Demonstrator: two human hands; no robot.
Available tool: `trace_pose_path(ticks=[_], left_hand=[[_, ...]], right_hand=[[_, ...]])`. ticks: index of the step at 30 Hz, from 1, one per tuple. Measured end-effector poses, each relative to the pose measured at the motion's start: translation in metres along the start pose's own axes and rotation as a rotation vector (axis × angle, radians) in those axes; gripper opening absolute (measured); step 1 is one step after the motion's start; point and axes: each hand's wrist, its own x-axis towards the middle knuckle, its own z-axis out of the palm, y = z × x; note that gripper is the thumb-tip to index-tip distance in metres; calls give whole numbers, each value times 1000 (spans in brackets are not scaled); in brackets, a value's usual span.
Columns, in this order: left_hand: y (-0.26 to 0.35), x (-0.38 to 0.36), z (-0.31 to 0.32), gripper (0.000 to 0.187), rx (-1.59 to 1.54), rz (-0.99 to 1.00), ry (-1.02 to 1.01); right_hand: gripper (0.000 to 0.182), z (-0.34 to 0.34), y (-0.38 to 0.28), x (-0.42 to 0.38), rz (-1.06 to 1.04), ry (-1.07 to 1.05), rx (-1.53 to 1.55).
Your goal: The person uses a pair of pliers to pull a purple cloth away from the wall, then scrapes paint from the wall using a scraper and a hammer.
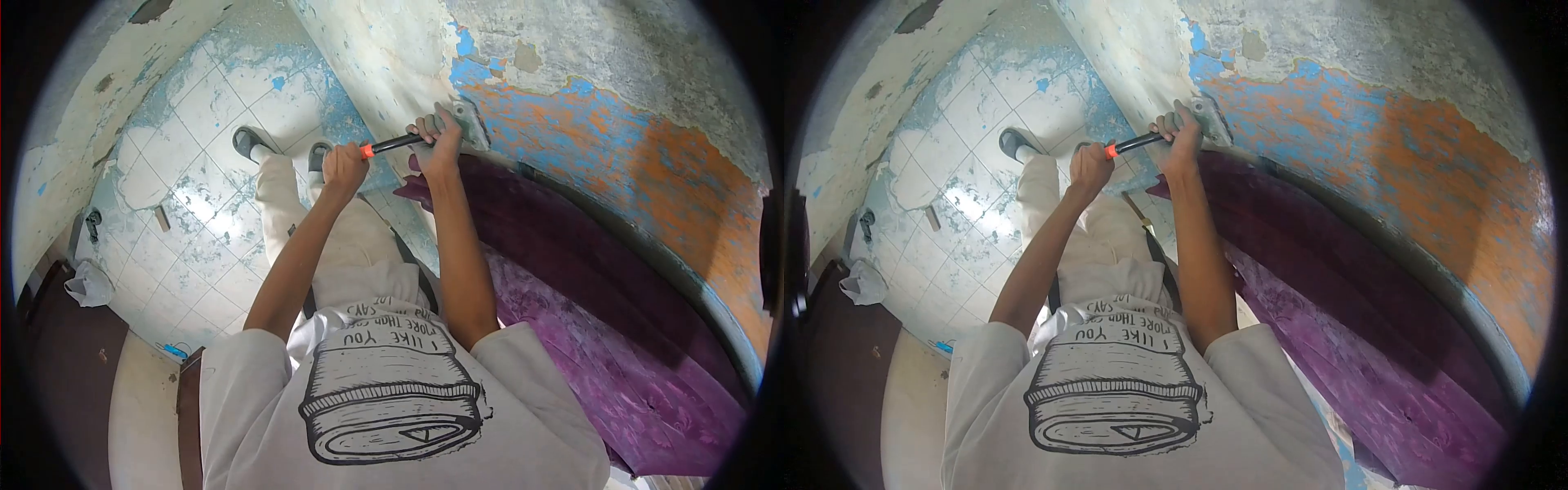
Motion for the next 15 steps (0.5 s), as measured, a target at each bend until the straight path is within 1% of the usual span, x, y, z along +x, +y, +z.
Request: trace_pose_path(ticks=[2,5,7,9,10,11,12,13,15], left_hand=[[0,1,-4,38,2,19,-8],[-2,5,9,36,11,29,19],[-3,6,16,35,-13,-11,-23],[-1,4,15,35,-20,-4,-29],[1,4,9,35,-23,-3,-40],[2,7,4,35,-19,-8,-43],[1,6,6,35,-13,38,-4],[1,5,7,35,-9,87,39],[-1,9,9,35,-9,52,27]], right_hand=[[33,-1,-5,-7,-22,-77,80],[33,-7,1,2,-32,-55,26],[33,-4,-1,1,-23,-44,-9],[33,1,-3,-2,-22,-11,-6],[33,5,-6,-3,-18,-13,-5],[32,7,-10,-5,-45,-66,9],[31,4,-11,-10,-73,-109,24],[30,-4,-8,-4,-71,-99,2],[31,-3,-1,4,-50,-89,-14]])
